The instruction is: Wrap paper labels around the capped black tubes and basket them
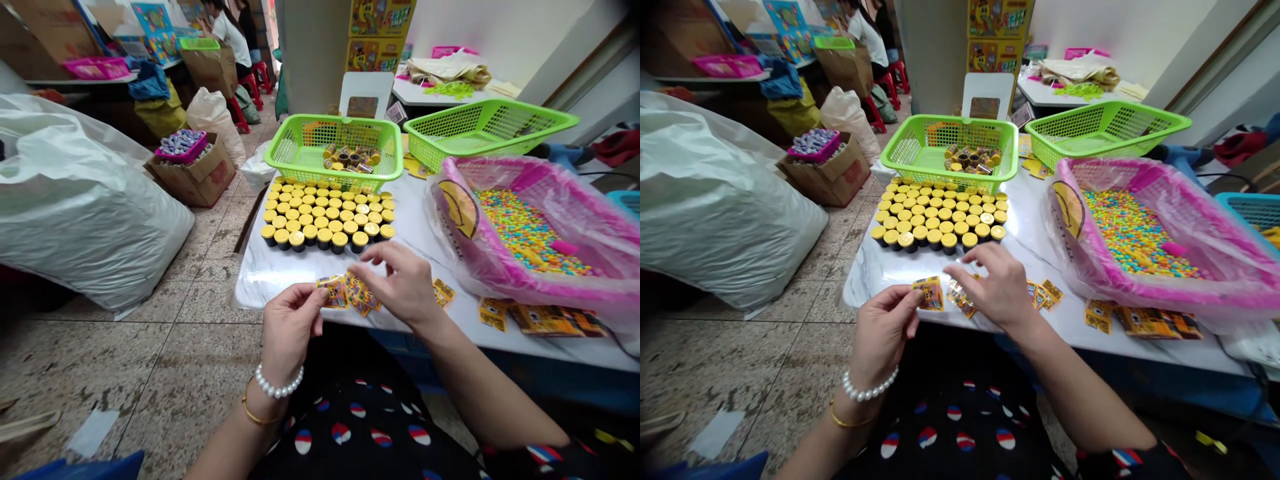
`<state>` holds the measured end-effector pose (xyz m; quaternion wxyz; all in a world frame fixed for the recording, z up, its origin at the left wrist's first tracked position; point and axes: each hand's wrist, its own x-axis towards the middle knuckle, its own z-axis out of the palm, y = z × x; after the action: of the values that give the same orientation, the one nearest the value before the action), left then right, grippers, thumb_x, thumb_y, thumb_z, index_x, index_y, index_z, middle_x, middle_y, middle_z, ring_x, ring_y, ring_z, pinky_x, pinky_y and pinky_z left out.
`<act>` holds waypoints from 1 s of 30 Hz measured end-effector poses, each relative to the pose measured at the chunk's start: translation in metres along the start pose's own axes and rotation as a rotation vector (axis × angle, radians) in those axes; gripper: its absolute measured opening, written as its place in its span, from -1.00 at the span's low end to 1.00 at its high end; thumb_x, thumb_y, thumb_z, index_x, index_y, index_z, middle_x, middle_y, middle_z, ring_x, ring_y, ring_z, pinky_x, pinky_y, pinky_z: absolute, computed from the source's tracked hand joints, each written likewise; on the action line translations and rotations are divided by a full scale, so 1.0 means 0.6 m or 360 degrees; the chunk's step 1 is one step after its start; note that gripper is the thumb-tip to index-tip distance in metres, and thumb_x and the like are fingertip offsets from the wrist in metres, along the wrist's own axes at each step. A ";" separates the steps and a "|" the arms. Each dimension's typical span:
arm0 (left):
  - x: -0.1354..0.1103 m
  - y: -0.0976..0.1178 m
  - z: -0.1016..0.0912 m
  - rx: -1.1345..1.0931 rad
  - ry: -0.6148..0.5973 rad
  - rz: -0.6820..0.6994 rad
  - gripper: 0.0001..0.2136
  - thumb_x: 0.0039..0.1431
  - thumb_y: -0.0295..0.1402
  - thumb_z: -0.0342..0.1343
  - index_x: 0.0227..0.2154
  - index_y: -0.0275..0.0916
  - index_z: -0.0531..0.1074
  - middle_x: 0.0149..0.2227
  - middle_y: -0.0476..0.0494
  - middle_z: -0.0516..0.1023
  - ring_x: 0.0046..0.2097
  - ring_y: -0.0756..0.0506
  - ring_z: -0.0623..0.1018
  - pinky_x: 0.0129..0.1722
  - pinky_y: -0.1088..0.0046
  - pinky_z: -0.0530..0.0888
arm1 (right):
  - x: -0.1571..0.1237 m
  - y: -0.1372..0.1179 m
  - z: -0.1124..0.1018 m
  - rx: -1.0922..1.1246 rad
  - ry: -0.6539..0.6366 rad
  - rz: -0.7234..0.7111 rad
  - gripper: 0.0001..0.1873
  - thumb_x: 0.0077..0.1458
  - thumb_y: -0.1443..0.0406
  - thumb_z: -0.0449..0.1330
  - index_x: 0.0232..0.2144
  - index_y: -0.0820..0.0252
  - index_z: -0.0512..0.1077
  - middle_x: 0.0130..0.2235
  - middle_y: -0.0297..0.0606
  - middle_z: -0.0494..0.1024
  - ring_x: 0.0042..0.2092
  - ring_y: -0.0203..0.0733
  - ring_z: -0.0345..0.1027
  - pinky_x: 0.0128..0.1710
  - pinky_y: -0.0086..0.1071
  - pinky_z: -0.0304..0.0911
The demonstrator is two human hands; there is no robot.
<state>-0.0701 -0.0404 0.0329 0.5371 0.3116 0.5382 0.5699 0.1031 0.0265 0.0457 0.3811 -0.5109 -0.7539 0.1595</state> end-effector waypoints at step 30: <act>0.032 0.010 -0.018 -0.0714 -0.0167 -0.0567 -0.68 -0.08 -0.37 0.39 -0.30 -0.35 0.42 -0.58 0.11 0.45 -0.74 0.22 0.20 -0.83 0.75 0.01 | -0.010 -0.029 0.008 0.1707 -0.0129 0.0716 -0.68 0.02 0.13 0.36 -0.19 0.13 0.50 -0.23 -0.27 0.59 -0.27 -0.23 0.49 -0.21 -0.33 0.43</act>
<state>-0.0860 -0.0240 0.0316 0.7113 0.1146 0.4164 0.5546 0.0895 0.0144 0.0510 0.5142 -0.3875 -0.4546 0.6155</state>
